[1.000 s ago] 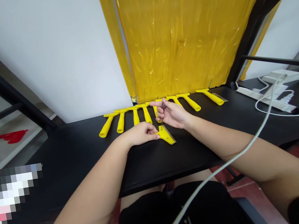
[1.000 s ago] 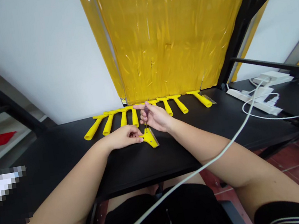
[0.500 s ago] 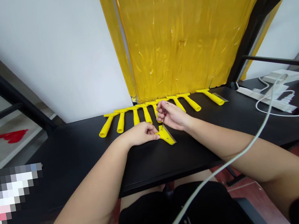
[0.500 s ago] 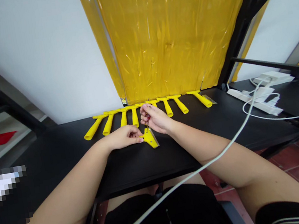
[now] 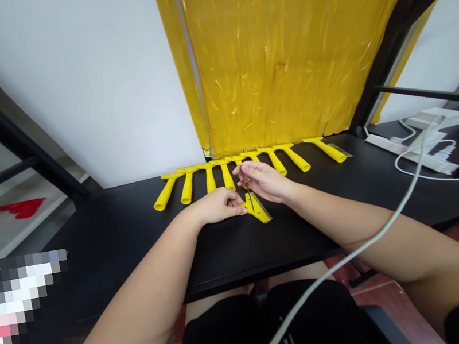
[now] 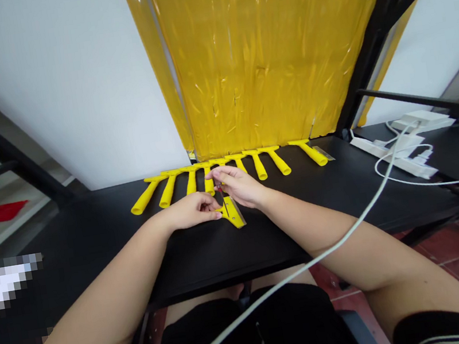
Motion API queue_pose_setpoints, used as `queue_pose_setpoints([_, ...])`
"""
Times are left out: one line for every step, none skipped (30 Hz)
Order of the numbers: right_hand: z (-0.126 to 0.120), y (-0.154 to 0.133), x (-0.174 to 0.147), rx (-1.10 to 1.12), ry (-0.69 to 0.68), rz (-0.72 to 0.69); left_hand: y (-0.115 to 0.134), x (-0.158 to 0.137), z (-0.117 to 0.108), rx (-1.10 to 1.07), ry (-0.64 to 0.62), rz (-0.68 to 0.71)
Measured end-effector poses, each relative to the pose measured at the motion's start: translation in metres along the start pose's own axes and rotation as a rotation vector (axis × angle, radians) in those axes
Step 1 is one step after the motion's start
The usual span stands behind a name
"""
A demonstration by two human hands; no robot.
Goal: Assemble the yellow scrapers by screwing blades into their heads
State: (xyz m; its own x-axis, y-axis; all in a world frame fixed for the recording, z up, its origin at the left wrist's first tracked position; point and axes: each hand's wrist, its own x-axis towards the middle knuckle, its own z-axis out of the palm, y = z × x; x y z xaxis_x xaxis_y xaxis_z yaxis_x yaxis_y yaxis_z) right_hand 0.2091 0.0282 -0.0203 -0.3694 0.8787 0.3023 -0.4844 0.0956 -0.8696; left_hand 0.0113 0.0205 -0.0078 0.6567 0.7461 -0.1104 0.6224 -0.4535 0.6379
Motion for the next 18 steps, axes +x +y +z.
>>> queue_pose_setpoints([-0.0007, -0.0005, -0.0004, -0.016, -0.021, -0.003, 0.0002, -0.0001, 0.0, -0.002, 0.001, -0.001])
queue_pose_setpoints([-0.0014, -0.0012, -0.0008, -0.016, -0.034, -0.006, 0.0003, -0.0001, 0.0, -0.003, 0.001, -0.002])
queue_pose_setpoints([-0.0021, -0.0023, -0.001, -0.003, -0.041, -0.008, 0.0003, -0.0001, 0.0, -0.002, 0.002, -0.003])
queue_pose_setpoints([-0.0028, -0.0034, -0.0011, 0.015, -0.041, -0.01, 0.0002, -0.0001, 0.0, 0.0, 0.003, -0.003])
queue_pose_setpoints([-0.0035, -0.0045, -0.0011, 0.032, -0.035, -0.013, 0.0001, 0.0001, 0.0001, 0.003, 0.003, -0.002])
queue_pose_setpoints([-0.0042, -0.0053, -0.0008, 0.043, -0.024, -0.019, -0.0001, 0.0002, 0.0001, 0.004, 0.004, -0.001])
queue_pose_setpoints([-0.0048, -0.0059, -0.0005, 0.047, -0.009, -0.026, -0.0003, 0.0004, 0.0001, 0.004, 0.007, -0.001])
queue_pose_setpoints([-0.0053, -0.0061, -0.0001, 0.046, 0.005, -0.032, -0.0005, 0.0006, 0.0002, 0.002, 0.01, -0.002])
queue_pose_setpoints([-0.0058, -0.006, 0.0004, 0.041, 0.016, -0.036, -0.0006, 0.0008, 0.0003, 0.0, 0.011, -0.005])
queue_pose_setpoints([-0.0062, -0.0057, 0.0008, 0.035, 0.024, -0.038, -0.0007, 0.0009, 0.0003, -0.002, 0.013, -0.006])
queue_pose_setpoints([-0.0065, -0.0051, 0.0012, 0.031, 0.03, -0.041, -0.0007, 0.0011, 0.0004, -0.002, 0.014, -0.006])
queue_pose_setpoints([-0.0067, -0.0046, 0.0015, 0.029, 0.032, -0.044, -0.0007, 0.0012, 0.0005, -0.001, 0.014, -0.005])
queue_pose_setpoints([-0.0068, -0.0041, 0.0018, 0.03, 0.029, -0.046, -0.0006, 0.0012, 0.0005, 0.0, 0.011, -0.004])
queue_pose_setpoints([-0.0068, -0.0037, 0.0019, 0.032, 0.024, -0.047, -0.0005, 0.0012, 0.0005, 0.001, 0.009, -0.004])
queue_pose_setpoints([-0.0067, -0.0036, 0.0018, 0.036, 0.02, -0.049, -0.0003, 0.0011, 0.0005, 0.002, 0.007, -0.005])
queue_pose_setpoints([-0.0064, -0.0037, 0.0017, 0.039, 0.016, -0.049, -0.0001, 0.001, 0.0004, 0.002, 0.006, -0.006])
queue_pose_setpoints([-0.006, -0.0039, 0.0014, 0.04, 0.017, -0.048, 0.0001, 0.0009, 0.0004, 0.002, 0.004, -0.008])
queue_pose_setpoints([-0.0056, -0.0042, 0.0011, 0.04, 0.019, -0.044, 0.0003, 0.0009, 0.0002, 0.002, 0.004, -0.011])
